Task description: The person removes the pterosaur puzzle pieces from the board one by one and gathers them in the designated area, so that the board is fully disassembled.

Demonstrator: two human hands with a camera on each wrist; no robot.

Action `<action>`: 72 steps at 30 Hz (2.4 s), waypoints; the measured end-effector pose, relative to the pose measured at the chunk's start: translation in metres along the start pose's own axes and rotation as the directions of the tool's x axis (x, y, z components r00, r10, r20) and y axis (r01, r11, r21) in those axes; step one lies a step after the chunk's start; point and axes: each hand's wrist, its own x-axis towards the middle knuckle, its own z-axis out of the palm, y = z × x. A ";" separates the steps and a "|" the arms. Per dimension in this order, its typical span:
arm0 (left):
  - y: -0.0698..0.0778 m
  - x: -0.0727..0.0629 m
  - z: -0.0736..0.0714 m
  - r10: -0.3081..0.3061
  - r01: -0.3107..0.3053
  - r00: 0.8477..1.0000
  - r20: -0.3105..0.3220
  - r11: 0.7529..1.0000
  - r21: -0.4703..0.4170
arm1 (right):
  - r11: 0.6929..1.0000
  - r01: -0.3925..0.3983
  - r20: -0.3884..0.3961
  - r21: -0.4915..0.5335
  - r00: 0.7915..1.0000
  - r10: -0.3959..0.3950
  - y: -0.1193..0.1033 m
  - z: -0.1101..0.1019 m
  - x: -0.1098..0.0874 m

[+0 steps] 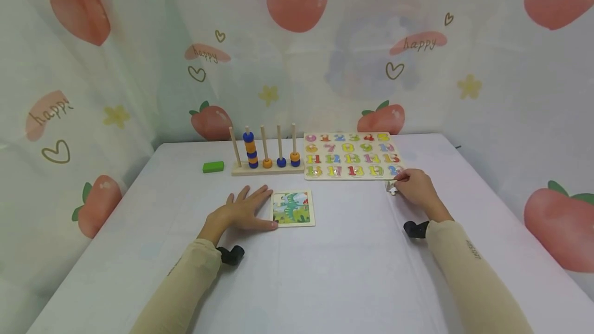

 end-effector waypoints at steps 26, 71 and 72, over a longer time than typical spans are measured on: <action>-0.002 0.004 0.002 0.003 -0.003 1.000 0.006 1.000 -0.013 | 0.998 0.012 -0.041 -0.069 0.999 -0.015 -0.007 0.007 0.005; -0.005 0.011 0.005 -0.003 0.003 1.000 -0.006 1.000 -0.002 | 0.950 0.268 0.119 0.159 0.950 -0.288 -0.156 0.110 -0.001; -0.005 0.011 0.005 -0.003 0.003 1.000 -0.005 1.000 0.000 | 0.947 0.277 0.124 0.162 0.946 -0.298 -0.158 0.112 -0.001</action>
